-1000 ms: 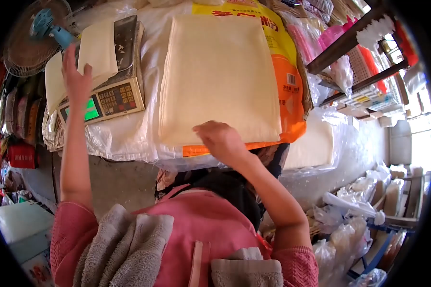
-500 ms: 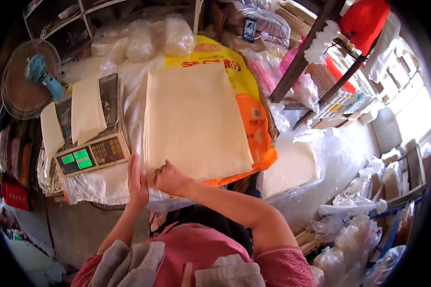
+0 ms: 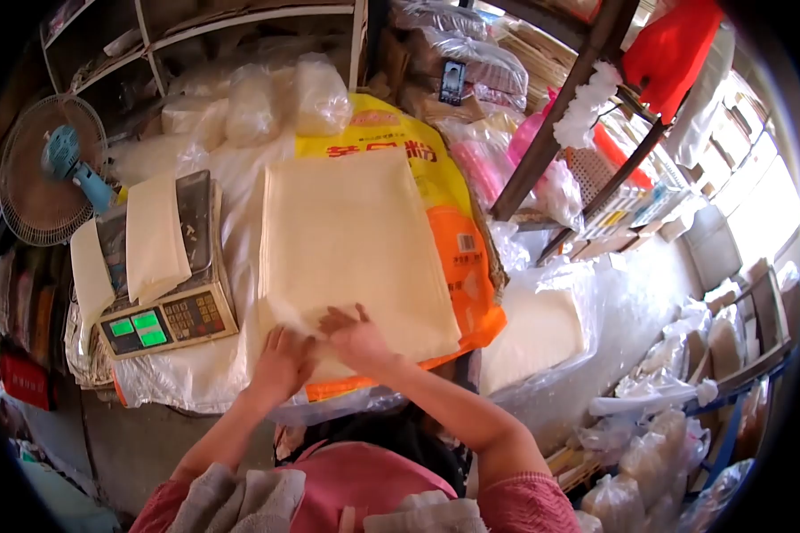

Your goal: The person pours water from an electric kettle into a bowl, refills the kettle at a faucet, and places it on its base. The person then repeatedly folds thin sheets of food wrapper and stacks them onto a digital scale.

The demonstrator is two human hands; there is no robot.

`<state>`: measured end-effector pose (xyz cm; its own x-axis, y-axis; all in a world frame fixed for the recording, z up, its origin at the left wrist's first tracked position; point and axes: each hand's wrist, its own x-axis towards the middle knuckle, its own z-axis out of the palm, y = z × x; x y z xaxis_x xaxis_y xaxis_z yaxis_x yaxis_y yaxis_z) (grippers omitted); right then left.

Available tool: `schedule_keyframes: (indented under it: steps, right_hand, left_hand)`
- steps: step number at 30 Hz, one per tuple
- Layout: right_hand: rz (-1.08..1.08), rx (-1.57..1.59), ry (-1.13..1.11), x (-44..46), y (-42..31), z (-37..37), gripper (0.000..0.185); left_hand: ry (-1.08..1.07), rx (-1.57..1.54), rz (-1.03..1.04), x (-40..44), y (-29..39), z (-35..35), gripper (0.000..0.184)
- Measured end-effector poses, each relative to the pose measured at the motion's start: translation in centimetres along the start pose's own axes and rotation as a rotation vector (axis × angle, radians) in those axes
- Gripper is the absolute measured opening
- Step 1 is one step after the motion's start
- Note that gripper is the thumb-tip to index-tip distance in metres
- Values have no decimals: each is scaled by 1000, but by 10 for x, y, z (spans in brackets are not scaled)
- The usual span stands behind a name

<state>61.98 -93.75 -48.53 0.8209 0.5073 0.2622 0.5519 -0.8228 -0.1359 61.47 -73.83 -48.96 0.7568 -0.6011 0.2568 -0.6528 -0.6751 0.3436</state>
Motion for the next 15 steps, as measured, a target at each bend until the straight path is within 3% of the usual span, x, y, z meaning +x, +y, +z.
schedule_keyframes:
  steps: [2, 4, 6, 7, 11, 15]
  right_hand:
    - [379, 397, 129, 15, 40, -29, 35]
    - [506, 574, 284, 38, 60, -69, 27]
    - [379, 517, 470, 51, 70, -103, 24]
    - [376, 483, 419, 52, 69, -107, 26]
    - [355, 476, 299, 56, 62, -110, 33]
    - [304, 414, 273, 66, 88, -110, 22]
  left_hand:
    - [39, -8, 40, 3, 0, -4, 45]
    - [5, 44, 70, 9, -2, -7, 47]
    - [-280, -78, -186, 50, -14, -12, 48]
    - [-421, -136, -319, 71, -21, -15, 48]
    - [-99, 46, -286, 125, -55, 17, 73]
    - [-208, 93, -373, 141, -48, 14, 90]
